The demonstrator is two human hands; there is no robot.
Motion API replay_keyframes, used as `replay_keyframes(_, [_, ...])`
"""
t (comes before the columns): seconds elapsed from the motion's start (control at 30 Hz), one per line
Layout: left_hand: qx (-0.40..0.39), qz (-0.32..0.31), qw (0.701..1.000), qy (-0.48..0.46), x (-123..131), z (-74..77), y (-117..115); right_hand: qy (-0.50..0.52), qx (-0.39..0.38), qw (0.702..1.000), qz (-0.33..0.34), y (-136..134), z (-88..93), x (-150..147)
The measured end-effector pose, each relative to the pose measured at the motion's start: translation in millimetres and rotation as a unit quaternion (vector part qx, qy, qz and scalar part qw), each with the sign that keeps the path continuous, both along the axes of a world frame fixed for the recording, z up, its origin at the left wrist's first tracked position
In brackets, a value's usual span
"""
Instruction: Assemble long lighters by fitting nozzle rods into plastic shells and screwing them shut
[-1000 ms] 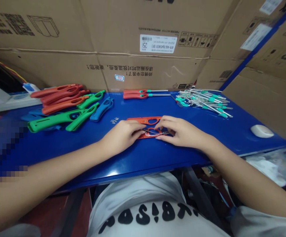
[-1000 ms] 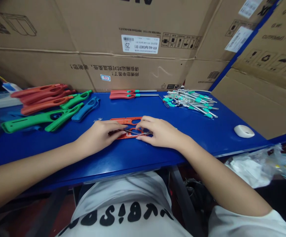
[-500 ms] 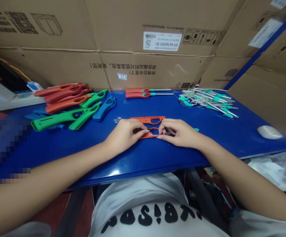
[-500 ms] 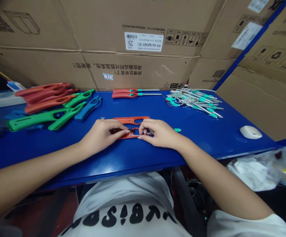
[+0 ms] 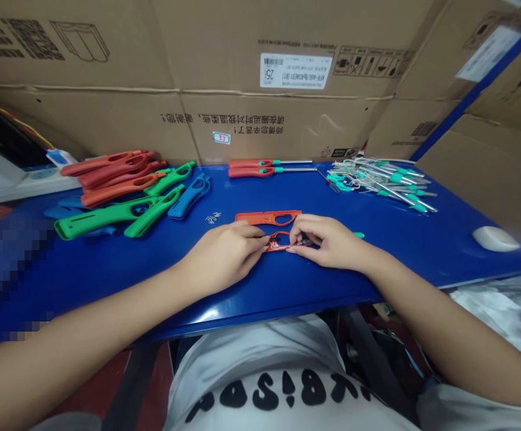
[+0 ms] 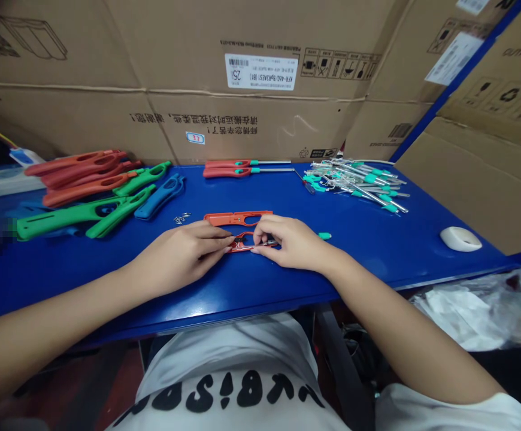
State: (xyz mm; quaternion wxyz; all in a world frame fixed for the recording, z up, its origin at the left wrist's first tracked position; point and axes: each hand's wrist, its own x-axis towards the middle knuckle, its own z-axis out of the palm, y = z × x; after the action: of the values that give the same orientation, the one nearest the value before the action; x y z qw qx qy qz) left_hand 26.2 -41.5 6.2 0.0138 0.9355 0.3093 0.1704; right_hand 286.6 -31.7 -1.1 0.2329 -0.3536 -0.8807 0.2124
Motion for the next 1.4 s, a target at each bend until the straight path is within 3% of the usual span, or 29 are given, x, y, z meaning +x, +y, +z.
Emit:
replay_keyframes(0.3, [0.067, -0.034, 0.990, 0.123, -7.2, 9.6, -4.3, -0.011, 0.012, 0.999, 0.042, -7.1, 5.9, 5.1])
replay_keyframes(0.77, [-0.116, -0.040, 0.991, -0.051, 0.7, -2.4, -2.5, -0.016, 0.046, 0.998, 0.035, -8.1, 1.6, 2.7])
replay_keyframes(1.1, [-0.112, 0.010, 0.993, -0.045, 5.5, -1.5, -13.7, -0.041, 0.062, 0.997, 0.033, -10.9, 2.8, 1.3])
replay_keyframes(1.4, [-0.058, 0.023, 0.998, -0.026, 7.1, 1.2, -18.5, -0.074, 0.079, 0.994, 0.016, -15.6, 4.1, -0.4])
